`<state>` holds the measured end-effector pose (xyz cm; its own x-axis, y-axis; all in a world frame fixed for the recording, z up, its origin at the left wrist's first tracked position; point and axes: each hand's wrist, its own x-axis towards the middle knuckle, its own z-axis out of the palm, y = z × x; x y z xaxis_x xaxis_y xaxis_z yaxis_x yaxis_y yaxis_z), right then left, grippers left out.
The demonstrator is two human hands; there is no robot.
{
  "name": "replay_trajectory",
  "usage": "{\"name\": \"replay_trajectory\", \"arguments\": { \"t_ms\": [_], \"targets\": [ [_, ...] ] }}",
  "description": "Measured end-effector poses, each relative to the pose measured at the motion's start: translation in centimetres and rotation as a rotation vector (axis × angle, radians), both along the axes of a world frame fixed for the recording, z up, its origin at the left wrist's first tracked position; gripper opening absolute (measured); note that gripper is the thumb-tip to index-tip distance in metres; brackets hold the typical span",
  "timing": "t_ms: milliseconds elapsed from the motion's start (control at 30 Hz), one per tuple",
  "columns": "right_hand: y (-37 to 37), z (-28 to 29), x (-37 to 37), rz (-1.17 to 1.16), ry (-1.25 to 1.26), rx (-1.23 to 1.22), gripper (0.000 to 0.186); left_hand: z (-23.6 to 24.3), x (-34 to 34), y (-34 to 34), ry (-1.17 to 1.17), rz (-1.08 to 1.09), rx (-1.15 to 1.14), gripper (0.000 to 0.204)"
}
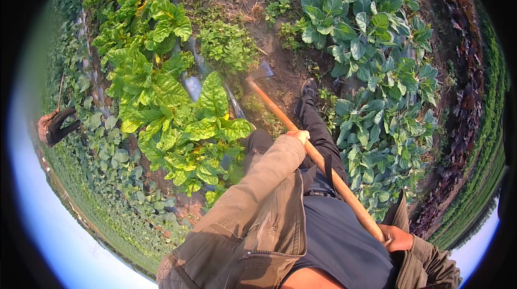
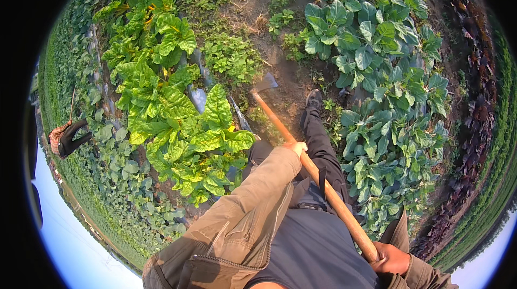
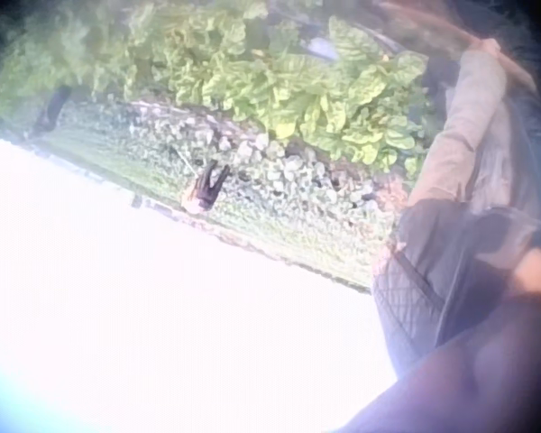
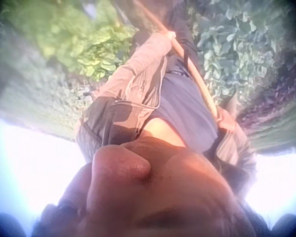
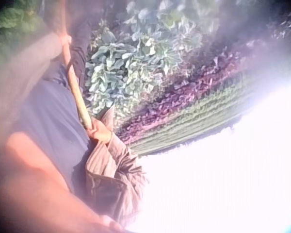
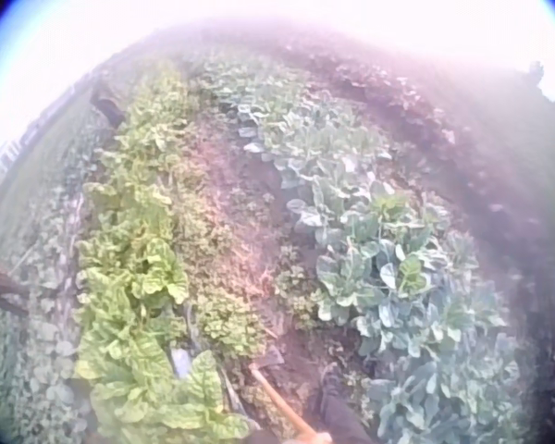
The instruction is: The person uses a long-handled hoe to loosen soil and remove weeds between rows of leafy green vegetables in an outdoor garden. They walk along the rows, repeatedly striking the ground with the hoe and occasionally pulling weeds by hand.
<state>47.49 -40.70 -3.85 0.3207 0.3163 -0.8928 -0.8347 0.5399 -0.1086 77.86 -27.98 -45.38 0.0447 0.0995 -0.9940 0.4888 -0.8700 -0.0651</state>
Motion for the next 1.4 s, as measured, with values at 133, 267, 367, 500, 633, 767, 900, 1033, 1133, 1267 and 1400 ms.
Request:
{"name": "replay_trajectory", "arguments": {
  "t_ms": [133, 267, 367, 500, 633, 767, 900, 1033, 1133, 1267, 1400],
  "targets": [
    [5.0, 0.5, 2.0, -0.089, -0.047, 0.03, 0.051, 1.4, 4.7, 2.6, -0.186, 0.174, -0.073, 0.031],
    [12.0, 0.8, 7.0, -0.188, -0.007, 0.038, 0.051, 2.3, 17.5, 2.8, -0.442, 0.307, -0.294, 0.039],
    [15.2, 1.5, 12.9, 0.014, -0.103, -0.289, 0.04, 2.5, 30.1, -0.1, -0.618, 0.34, -0.404, 0.038],
    [17.1, -3.3, 23.6, 0.168, -0.042, -0.683, 0.044, 1.5, 41.0, -3.1, -0.585, 0.422, -0.54, 0.022],
    [17.6, -12.2, 32.7, 0.093, -0.175, -0.76, 0.04, -1.0, 45.9, -3.8, -0.606, 0.31, -0.51, 0.022],
    [20.5, -15.0, 29.6, -0.253, -0.066, -0.41, 0.038, -4.5, 40.7, -3.7, -0.682, 0.082, -0.452, 0.02],
    [28.2, -10.2, 17.8, -0.359, 0.178, -0.259, 0.04, -3.5, 23.3, 2.5, -0.624, -0.224, -0.158, 0.05],
    [37.8, -1.3, 7.2, -0.405, 0.305, -0.124, 0.048, 2.8, 11.0, 11.2, -0.421, -0.374, -0.291, 0.041],
    [42.4, 5.1, 4.1, -0.515, 0.505, -0.034, 0.047, 6.4, 7.3, 13.5, 0.01, -0.586, 0.01, 0.056],
    [42.5, 6.2, 4.6, -0.422, 0.495, -0.018, 0.051, 6.9, 8.9, 14.2, 0.045, -0.697, -0.176, 0.064],
    [38.5, -2.1, 11.4, -0.508, 0.381, -0.189, 0.04, 4.6, 17.6, 11.4, -0.178, -0.26, -0.291, 0.052]
  ]
}}
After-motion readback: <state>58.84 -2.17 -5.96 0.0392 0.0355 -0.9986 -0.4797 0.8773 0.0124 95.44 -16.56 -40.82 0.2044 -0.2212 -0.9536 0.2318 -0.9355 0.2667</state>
